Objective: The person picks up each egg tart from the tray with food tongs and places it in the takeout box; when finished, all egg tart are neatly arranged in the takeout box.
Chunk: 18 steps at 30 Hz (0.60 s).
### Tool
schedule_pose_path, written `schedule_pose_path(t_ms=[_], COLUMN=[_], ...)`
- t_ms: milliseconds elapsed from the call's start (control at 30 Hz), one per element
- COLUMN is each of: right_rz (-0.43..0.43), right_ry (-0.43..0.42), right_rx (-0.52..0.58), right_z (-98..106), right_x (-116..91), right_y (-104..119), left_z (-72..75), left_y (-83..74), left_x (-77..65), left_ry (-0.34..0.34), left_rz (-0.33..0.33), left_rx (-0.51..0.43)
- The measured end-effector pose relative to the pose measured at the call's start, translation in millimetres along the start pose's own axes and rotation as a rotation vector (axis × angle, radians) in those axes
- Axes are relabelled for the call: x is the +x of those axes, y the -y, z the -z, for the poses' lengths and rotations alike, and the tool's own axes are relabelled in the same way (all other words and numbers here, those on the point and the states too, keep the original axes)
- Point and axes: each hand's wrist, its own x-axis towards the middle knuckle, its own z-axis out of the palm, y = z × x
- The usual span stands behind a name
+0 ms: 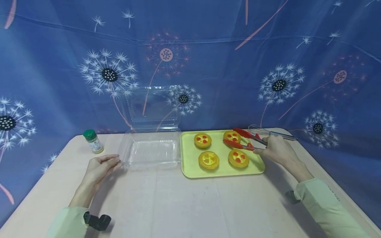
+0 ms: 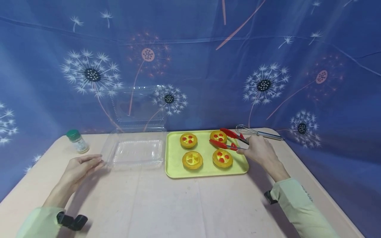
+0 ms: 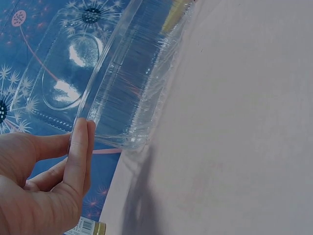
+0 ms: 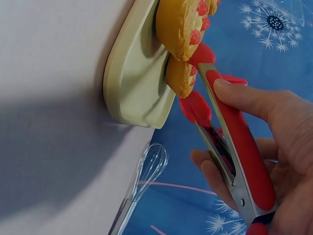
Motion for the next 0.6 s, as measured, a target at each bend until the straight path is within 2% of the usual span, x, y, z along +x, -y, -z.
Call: schedule_pose_path(t_ms=[300, 600], right_rz=[-0.022, -0.004], right_ry=[-0.004, -0.048], right_rx=[0.025, 0.03], right_z=[-2.7, -1.0], right_x=[1.5, -0.2], right_y=[-1.0, -2.4], left_z=[0.5, 0.8], left_y=[0.5, 1.4], left_x=[1.5, 1.9], left_ry=[-0.016, -0.019], left_rz=[0.015, 0.018], left_rx=[0.004, 0.017])
